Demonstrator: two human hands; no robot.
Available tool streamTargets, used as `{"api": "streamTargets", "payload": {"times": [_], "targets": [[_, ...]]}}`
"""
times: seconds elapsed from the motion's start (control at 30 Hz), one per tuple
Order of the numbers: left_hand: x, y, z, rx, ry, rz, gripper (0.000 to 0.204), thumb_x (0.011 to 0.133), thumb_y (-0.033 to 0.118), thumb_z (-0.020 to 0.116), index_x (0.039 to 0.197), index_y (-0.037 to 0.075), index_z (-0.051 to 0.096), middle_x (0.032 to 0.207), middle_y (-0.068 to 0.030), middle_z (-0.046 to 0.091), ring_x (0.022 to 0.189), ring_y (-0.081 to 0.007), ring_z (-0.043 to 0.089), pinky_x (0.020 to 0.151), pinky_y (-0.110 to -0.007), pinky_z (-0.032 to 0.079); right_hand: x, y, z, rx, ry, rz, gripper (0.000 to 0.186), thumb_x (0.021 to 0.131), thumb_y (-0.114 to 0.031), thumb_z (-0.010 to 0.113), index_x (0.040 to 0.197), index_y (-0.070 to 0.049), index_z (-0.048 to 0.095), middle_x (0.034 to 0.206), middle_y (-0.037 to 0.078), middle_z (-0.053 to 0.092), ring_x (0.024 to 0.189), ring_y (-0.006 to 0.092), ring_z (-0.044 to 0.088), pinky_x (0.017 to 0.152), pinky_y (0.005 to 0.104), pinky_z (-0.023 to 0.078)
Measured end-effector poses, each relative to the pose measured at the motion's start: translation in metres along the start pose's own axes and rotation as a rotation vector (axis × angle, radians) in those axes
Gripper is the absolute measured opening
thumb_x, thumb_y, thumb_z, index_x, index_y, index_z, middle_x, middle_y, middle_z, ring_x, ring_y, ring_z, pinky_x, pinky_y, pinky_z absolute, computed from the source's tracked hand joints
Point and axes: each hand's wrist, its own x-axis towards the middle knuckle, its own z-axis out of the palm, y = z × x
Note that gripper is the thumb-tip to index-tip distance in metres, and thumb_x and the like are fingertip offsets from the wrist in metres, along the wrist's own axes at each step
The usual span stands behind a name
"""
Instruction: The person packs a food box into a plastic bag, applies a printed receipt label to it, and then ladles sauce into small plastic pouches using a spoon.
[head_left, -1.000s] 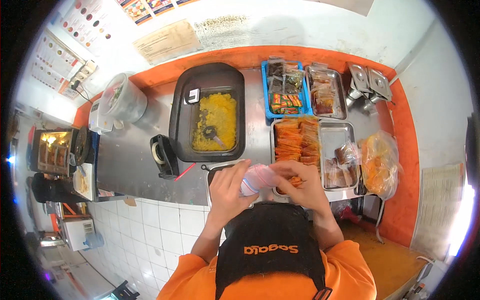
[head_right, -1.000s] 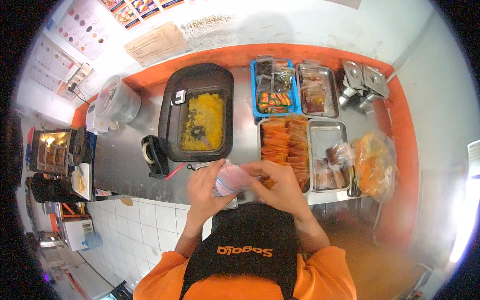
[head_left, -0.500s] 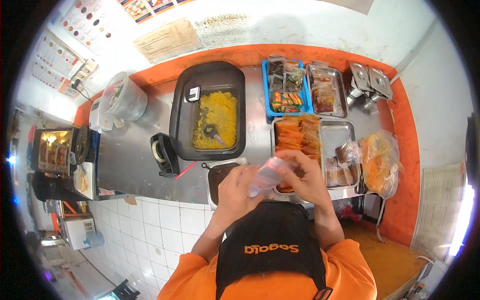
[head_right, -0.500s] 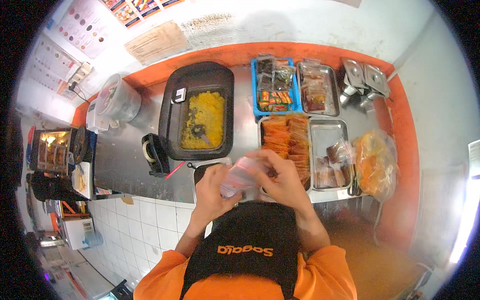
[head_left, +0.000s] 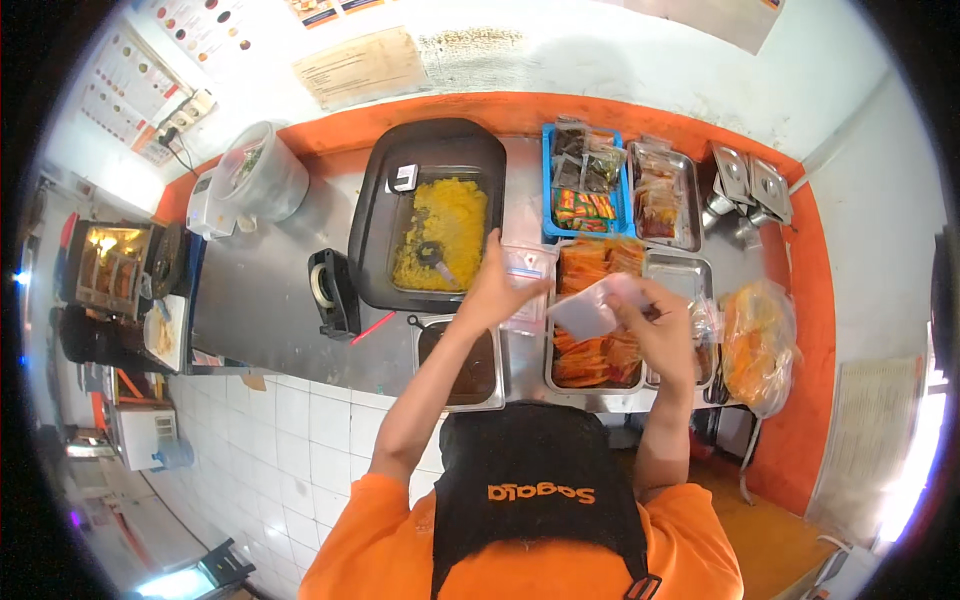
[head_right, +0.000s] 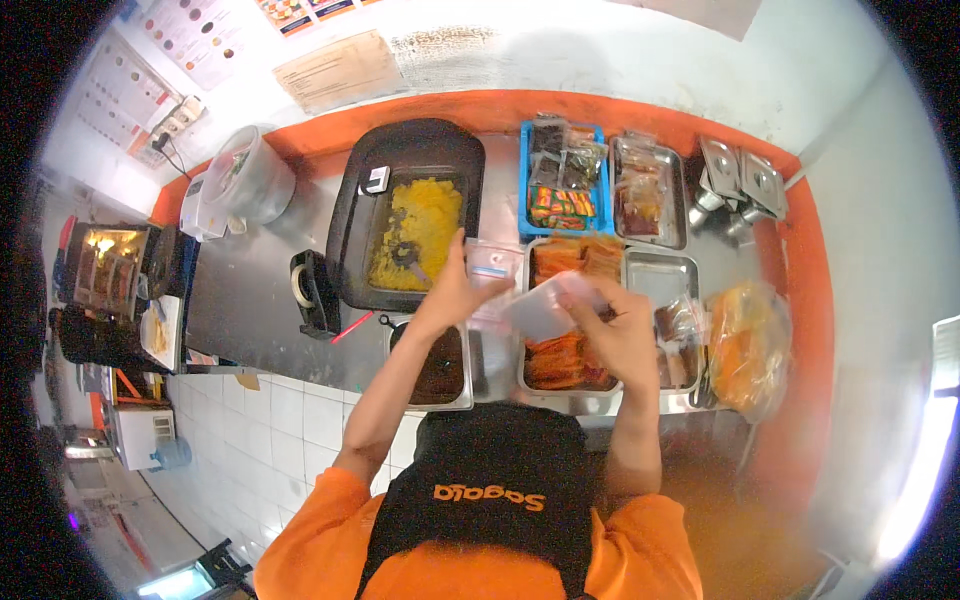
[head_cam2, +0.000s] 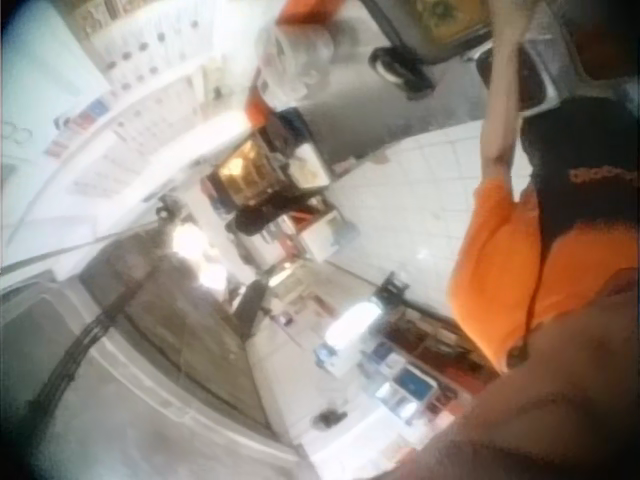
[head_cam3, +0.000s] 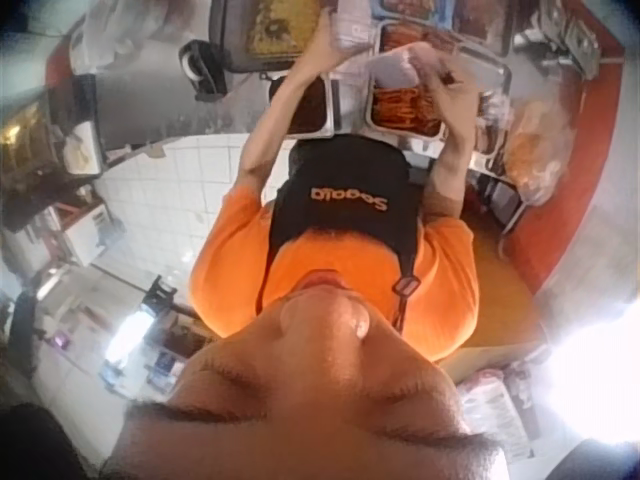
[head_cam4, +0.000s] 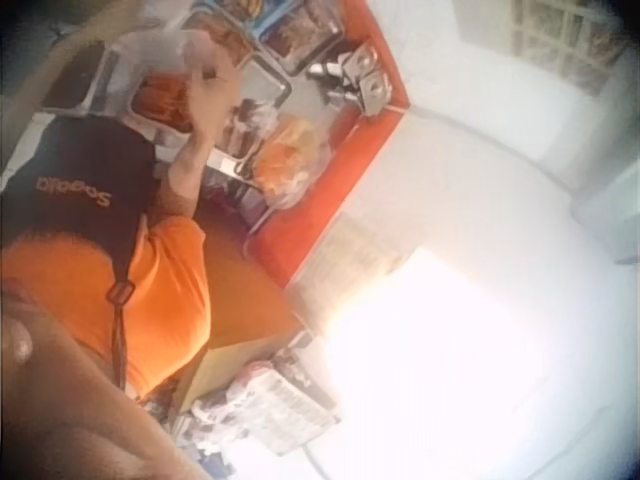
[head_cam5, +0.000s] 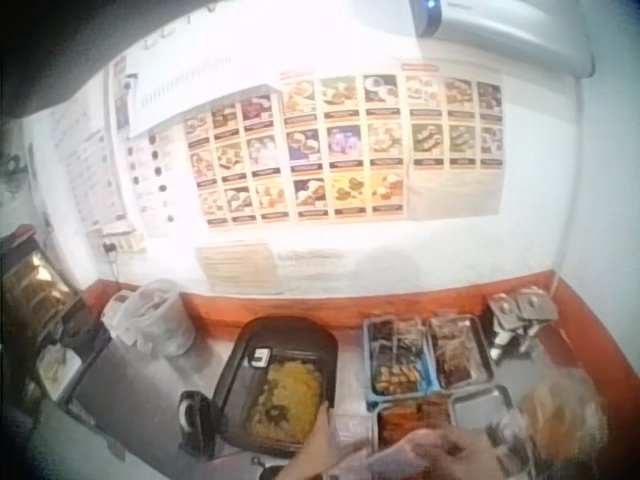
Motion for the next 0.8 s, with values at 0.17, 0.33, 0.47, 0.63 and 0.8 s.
{"api": "streamTargets", "payload": {"times": [0.17,0.33,0.47,0.63,0.8], "targets": [[-0.016,-0.009,-0.048,-0.231,0.302,0.137,0.092,0.088,0.024,0.086,0.159,-0.003,0.033,0.159,-0.0280,0.043,0.150,-0.0374,0.041,0.121,-0.045,0.037,0.035,0.033,0.015,-0.199,-0.283,-0.133,0.025,0.096,-0.016,0.076,0.117,-0.004,0.077,0.093,0.009,0.078,0.080,0.0137,0.068,0.073,0.0304,0.055],[-0.080,-0.025,-0.097,-0.339,0.305,0.086,0.064,0.092,0.008,0.079,0.149,0.007,0.052,0.154,-0.0139,0.053,0.145,-0.0290,0.048,0.114,-0.045,0.045,0.104,0.107,0.089,-0.471,-0.500,-0.570,0.028,0.096,-0.026,0.072,0.115,-0.006,0.078,0.096,0.013,0.077,0.084,0.0320,0.073,0.077,0.0408,0.058],[-0.126,-0.043,-0.106,-0.308,0.339,-0.001,0.058,0.094,0.004,0.075,0.148,0.004,0.053,0.153,-0.0121,0.055,0.145,-0.0273,0.049,0.116,-0.044,0.042,0.126,0.149,0.143,-0.873,-0.549,-0.354,0.021,0.090,-0.024,0.073,0.101,-0.007,0.079,0.093,0.017,0.076,0.091,0.0387,0.074,0.080,0.0491,0.057],[-0.174,-0.073,-0.109,-0.312,0.509,-0.166,0.053,0.093,0.003,0.075,0.143,0.002,0.057,0.151,-0.0141,0.056,0.142,-0.0279,0.052,0.112,-0.044,0.047,0.130,0.158,0.149,-1.091,-0.343,-0.334,0.016,0.086,-0.026,0.074,0.087,-0.010,0.077,0.088,0.018,0.075,0.092,0.0365,0.075,0.081,0.0525,0.057],[-0.189,-0.083,-0.106,-0.341,0.586,-0.217,0.050,0.095,0.002,0.071,0.143,0.001,0.058,0.150,-0.0150,0.057,0.140,-0.0279,0.053,0.112,-0.044,0.048,0.127,0.162,0.128,-0.984,-0.305,-0.575,0.017,0.089,-0.027,0.071,0.091,-0.012,0.079,0.094,0.011,0.077,0.096,0.0328,0.071,0.089,0.0453,0.053]]}}
